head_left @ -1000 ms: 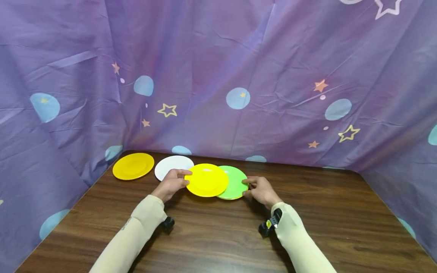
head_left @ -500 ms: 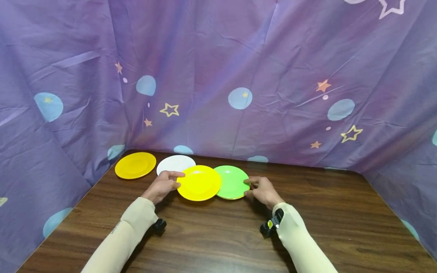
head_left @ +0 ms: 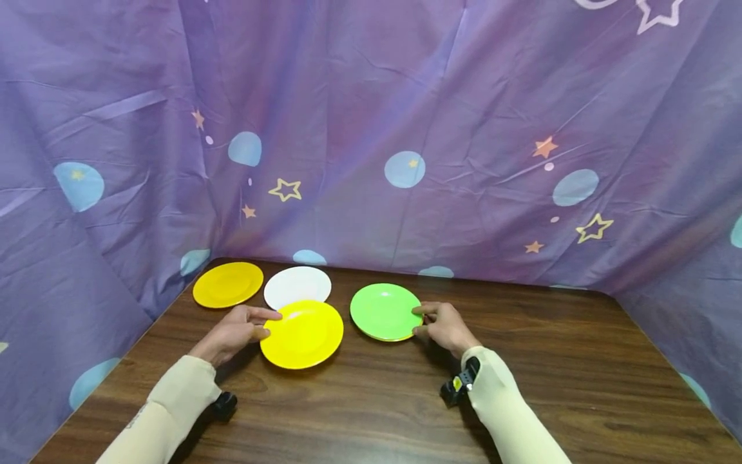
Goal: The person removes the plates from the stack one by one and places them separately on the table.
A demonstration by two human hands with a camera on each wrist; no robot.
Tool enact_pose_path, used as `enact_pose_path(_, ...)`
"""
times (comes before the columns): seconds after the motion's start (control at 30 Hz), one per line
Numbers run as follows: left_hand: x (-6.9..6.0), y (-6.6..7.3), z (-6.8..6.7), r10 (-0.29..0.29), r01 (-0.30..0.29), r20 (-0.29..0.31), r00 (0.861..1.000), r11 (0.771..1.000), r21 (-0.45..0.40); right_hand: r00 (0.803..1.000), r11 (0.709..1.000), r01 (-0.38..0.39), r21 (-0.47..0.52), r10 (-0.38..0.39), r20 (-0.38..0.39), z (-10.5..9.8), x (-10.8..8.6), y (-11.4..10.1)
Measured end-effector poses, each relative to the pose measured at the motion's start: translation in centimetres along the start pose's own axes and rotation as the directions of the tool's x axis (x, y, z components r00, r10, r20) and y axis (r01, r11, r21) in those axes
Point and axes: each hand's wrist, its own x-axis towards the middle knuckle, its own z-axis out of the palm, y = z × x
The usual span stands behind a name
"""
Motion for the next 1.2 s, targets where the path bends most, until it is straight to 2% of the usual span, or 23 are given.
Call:
enact_pose_path(0.1,-0.5,-0.3,-0.6,0.012,-0.011,0.035,0.999,1.000,-0.016,1.000,1.000,0.000,0.002,0.000,0.002,0.0,-0.1,0.0)
enact_pose_path(0.2,-0.7,-0.5,-1.1,0.024,-0.025,0.064,0.998,1.000,0.003,1.000,1.000,-0.003,0.002,0.003,0.003,0.0,-0.1,-0.1)
enact_pose_path(0.5,-0.9,-1.1,-2.2,-0.018,0.013,0.048,0.999,0.995,0.101,1.000,1.000,-0.016,0.001,0.016,0.005,-0.1,-0.2,-0.2)
enact_pose_path(0.67,-0.9,-1.4,-2.9,-0.045,0.040,0.037,0.998,0.991,0.127,1.000,1.000,-0.012,0.005,0.011,0.008,-0.1,-0.2,-0.1)
enact_pose_path(0.83,-0.8,-1.5,-3.4,-0.044,0.037,0.053,0.998,0.990,0.135,1.000,1.000,-0.017,0.006,0.017,0.004,-0.1,-0.1,-0.1)
enact_pose_path(1.0,-0.7,-1.2,-3.7,-0.042,0.033,0.044,0.998,0.983,0.183,1.000,1.000,-0.010,0.002,0.010,0.004,0.0,-0.1,0.0)
enact_pose_path(1.2,-0.7,0.5,-4.0,-0.055,0.053,-0.001,0.998,0.955,0.291,1.000,1.000,-0.011,-0.007,0.011,-0.001,0.0,-0.2,-0.1)
